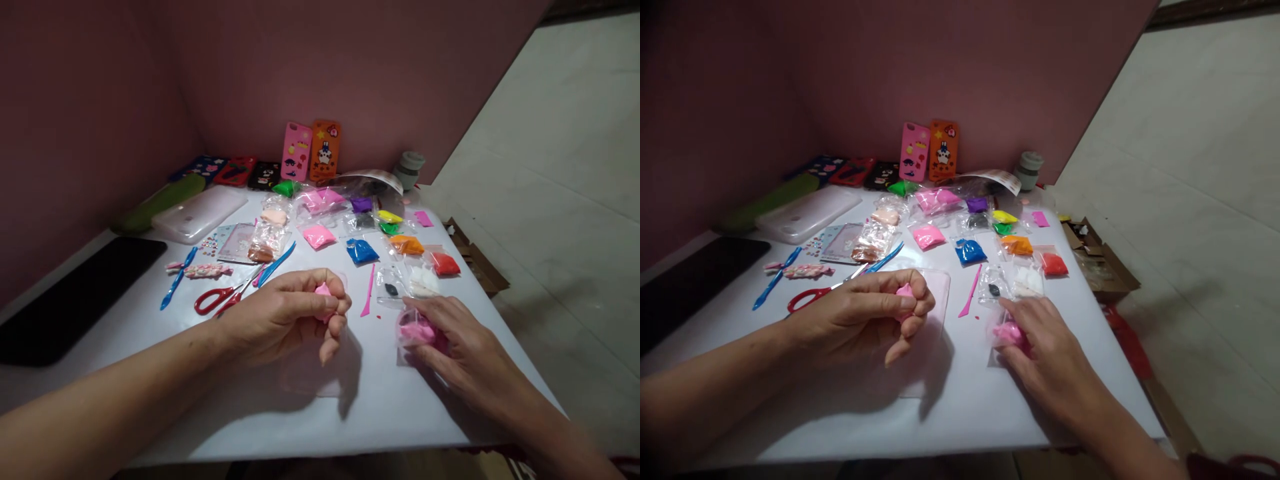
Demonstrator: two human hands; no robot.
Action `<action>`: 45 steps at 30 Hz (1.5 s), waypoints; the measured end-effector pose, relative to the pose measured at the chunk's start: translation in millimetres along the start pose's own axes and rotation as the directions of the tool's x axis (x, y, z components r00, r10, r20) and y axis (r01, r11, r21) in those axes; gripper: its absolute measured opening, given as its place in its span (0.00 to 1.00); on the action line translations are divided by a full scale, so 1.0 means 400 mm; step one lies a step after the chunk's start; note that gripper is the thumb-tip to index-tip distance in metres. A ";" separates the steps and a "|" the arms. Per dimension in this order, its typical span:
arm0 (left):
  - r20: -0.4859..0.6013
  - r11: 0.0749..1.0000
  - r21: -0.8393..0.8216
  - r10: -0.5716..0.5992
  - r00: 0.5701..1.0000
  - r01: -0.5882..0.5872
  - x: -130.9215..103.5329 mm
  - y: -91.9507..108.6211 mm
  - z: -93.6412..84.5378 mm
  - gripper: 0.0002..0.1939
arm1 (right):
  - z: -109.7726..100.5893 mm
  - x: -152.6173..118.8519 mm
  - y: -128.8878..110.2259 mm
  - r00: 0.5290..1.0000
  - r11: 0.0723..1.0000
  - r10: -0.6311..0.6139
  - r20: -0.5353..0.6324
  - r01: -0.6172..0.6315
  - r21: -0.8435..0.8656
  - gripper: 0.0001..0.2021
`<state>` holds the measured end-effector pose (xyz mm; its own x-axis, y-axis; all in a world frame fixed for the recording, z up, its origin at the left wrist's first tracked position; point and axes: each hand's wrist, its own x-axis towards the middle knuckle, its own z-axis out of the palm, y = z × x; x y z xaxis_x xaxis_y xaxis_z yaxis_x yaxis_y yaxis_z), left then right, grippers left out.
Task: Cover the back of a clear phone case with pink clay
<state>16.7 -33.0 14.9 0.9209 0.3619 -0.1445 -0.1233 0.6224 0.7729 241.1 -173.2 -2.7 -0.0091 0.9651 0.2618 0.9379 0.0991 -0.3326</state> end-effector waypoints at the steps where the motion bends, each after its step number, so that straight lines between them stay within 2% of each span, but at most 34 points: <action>1: -0.015 1.000 -0.007 0.005 1.000 -0.006 0.001 0.001 0.001 0.06 | 0.003 0.001 0.001 1.000 1.000 0.014 -0.009 -0.014 0.003 0.15; 4: -0.052 0.999 -0.029 0.022 0.998 -0.023 0.002 0.004 0.004 0.05 | 0.009 0.001 0.005 0.999 0.999 0.037 -0.040 -0.037 0.009 0.16; 10: -0.071 0.999 -0.023 0.038 0.997 -0.039 0.000 0.009 -0.001 0.04 | 0.011 -0.016 0.017 0.999 1.000 -0.010 -0.040 0.011 0.027 0.16; 13: -0.043 0.999 0.016 0.038 0.998 -0.037 0.001 0.007 -0.007 0.06 | 0.009 -0.021 0.025 0.999 0.999 0.030 -0.039 -0.029 0.033 0.15; 16: -0.026 0.997 0.050 0.058 0.998 -0.057 0.003 0.003 -0.008 0.04 | 0.006 -0.016 0.032 0.995 0.996 0.080 -0.062 -0.077 0.052 0.14; 20: -0.037 0.997 0.048 0.069 0.997 -0.067 0.006 0.002 -0.005 0.04 | 0.003 -0.006 0.038 0.991 0.994 0.104 -0.081 -0.101 0.045 0.13; 25: -0.084 0.998 0.059 0.027 0.996 -0.022 0.009 0.010 -0.002 0.06 | 0.003 -0.003 0.045 0.996 0.997 0.071 -0.061 -0.071 0.002 0.15; 30: -0.105 0.999 0.047 0.031 0.994 -0.026 0.008 0.012 0.001 0.04 | -0.001 0.002 0.046 0.984 0.985 0.170 -0.052 -0.170 0.007 0.18; 34: -0.092 0.999 0.045 0.027 0.995 -0.023 0.006 0.007 -0.002 0.04 | -0.006 -0.002 0.045 0.959 0.948 0.282 -0.008 -0.278 0.158 0.19; 39: -0.102 0.998 0.058 -0.005 0.995 0.011 0.002 0.004 -0.008 0.05 | -0.018 -0.006 0.032 0.919 0.833 0.383 0.096 -0.388 0.395 0.17; 43: -0.162 0.995 0.080 -0.039 0.986 0.053 0.000 0.006 -0.004 0.08 | -0.034 -0.006 0.033 0.896 0.739 0.386 0.219 -0.442 0.508 0.12; 45: -0.180 0.994 0.086 -0.048 0.982 0.064 0.001 0.006 -0.002 0.07 | -0.041 -0.005 0.045 0.883 0.741 0.385 0.268 -0.469 0.480 0.08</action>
<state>16.4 -30.7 16.3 0.8441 0.4509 -0.2902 -0.0318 0.5823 0.8124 263.8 -177.5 5.8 0.2599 0.9555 -0.1397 0.5327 -0.2626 -0.8045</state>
